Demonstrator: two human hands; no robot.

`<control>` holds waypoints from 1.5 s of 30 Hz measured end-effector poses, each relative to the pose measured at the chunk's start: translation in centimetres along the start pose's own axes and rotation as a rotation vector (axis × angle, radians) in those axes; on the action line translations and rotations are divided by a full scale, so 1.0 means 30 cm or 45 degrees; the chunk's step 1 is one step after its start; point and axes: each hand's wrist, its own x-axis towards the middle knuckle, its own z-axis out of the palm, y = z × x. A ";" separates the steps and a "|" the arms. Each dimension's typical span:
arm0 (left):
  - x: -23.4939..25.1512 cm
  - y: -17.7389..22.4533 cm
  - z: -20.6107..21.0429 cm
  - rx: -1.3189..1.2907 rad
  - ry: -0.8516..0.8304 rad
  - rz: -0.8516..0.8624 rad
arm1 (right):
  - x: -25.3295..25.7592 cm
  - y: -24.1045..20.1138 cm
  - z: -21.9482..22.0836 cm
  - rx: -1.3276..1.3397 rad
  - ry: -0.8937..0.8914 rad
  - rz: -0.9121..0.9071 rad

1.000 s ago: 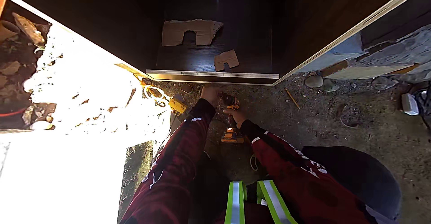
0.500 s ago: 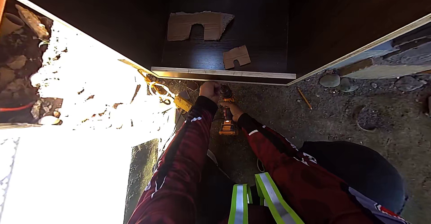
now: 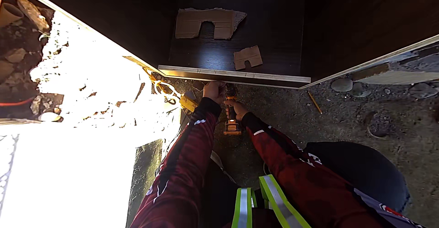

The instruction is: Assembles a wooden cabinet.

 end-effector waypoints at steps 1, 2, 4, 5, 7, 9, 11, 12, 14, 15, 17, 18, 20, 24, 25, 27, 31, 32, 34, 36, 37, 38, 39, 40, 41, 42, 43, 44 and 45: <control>-0.001 0.000 0.000 0.035 -0.012 -0.011 | 0.001 0.000 0.004 0.017 -0.017 0.000; -0.004 0.000 0.000 0.061 -0.029 -0.030 | 0.004 0.001 0.008 0.025 -0.030 -0.003; -0.002 -0.004 -0.002 0.061 -0.043 -0.047 | 0.006 -0.001 0.011 0.016 -0.054 -0.014; 0.001 -0.004 -0.003 0.066 -0.036 -0.042 | 0.004 -0.003 0.012 0.007 -0.065 -0.020; 0.000 -0.009 -0.007 0.175 -0.040 0.031 | 0.006 -0.005 0.015 -0.004 -0.064 -0.017; 0.014 -0.032 -0.012 0.468 -0.044 0.214 | 0.012 -0.013 0.012 -0.039 -0.059 -0.019; 0.048 -0.068 -0.028 0.786 -0.075 0.295 | 0.017 -0.024 0.017 -0.093 -0.060 -0.021; 0.061 -0.089 -0.036 0.909 -0.119 0.212 | 0.016 -0.026 0.023 -0.115 -0.052 -0.018; 0.066 -0.134 -0.036 1.069 -0.203 0.056 | 0.011 -0.030 0.031 -0.141 -0.015 -0.012; 0.067 -0.155 -0.032 1.102 -0.211 0.062 | 0.012 -0.030 0.033 -0.148 0.011 -0.021; 0.069 -0.165 -0.018 1.095 -0.204 0.130 | 0.014 -0.035 0.032 -0.167 0.044 -0.054; 0.065 -0.160 -0.010 1.094 -0.204 0.161 | 0.017 -0.037 0.029 -0.171 0.057 -0.073; 0.065 -0.152 0.007 1.063 -0.198 0.190 | 0.023 -0.045 0.017 -0.186 0.066 -0.102; 0.121 -0.137 0.015 0.933 -0.251 0.267 | 0.047 -0.047 -0.008 -0.201 -0.009 -0.135; 0.120 -0.126 0.012 0.911 -0.233 0.277 | 0.056 -0.047 -0.013 -0.205 -0.034 -0.132; 0.102 -0.104 -0.007 0.778 -0.116 0.224 | 0.065 -0.052 -0.008 -0.212 -0.072 -0.103; 0.047 -0.015 -0.075 -0.229 0.046 0.397 | 0.092 -0.040 0.013 -0.182 -0.118 -0.116; 0.031 0.025 -0.081 -0.545 -0.064 0.445 | 0.095 -0.039 0.015 -0.181 -0.131 -0.114; -0.016 0.099 -0.080 -0.756 -0.210 0.415 | 0.097 -0.043 0.017 -0.176 -0.155 -0.115; -0.023 0.133 -0.061 -0.532 -0.110 0.385 | 0.093 -0.058 0.027 -0.185 -0.160 -0.115; -0.005 0.140 -0.043 -0.387 0.014 0.377 | 0.095 -0.070 0.035 -0.193 -0.161 -0.120; 0.020 0.137 -0.036 -0.280 0.115 0.365 | 0.100 -0.068 0.044 -0.190 -0.164 -0.128; 0.036 0.125 -0.038 -0.223 0.166 0.340 | 0.102 -0.056 0.045 -0.191 -0.166 -0.127; 0.047 0.112 -0.034 -0.220 0.175 0.333 | 0.102 -0.055 0.038 -0.210 -0.167 -0.124; 0.055 0.109 -0.032 -0.224 0.164 0.337 | 0.103 -0.061 0.034 -0.231 -0.168 -0.126; 0.059 0.110 -0.037 -0.215 0.134 0.339 | 0.102 -0.066 0.032 -0.251 -0.170 -0.131; 0.061 0.111 -0.040 -0.214 0.115 0.352 | 0.100 -0.074 0.032 -0.275 -0.171 -0.140; 0.063 0.110 -0.043 -0.213 0.106 0.367 | 0.100 -0.082 0.030 -0.302 -0.176 -0.147; 0.063 0.108 -0.045 -0.207 0.111 0.377 | 0.101 -0.085 0.026 -0.321 -0.180 -0.150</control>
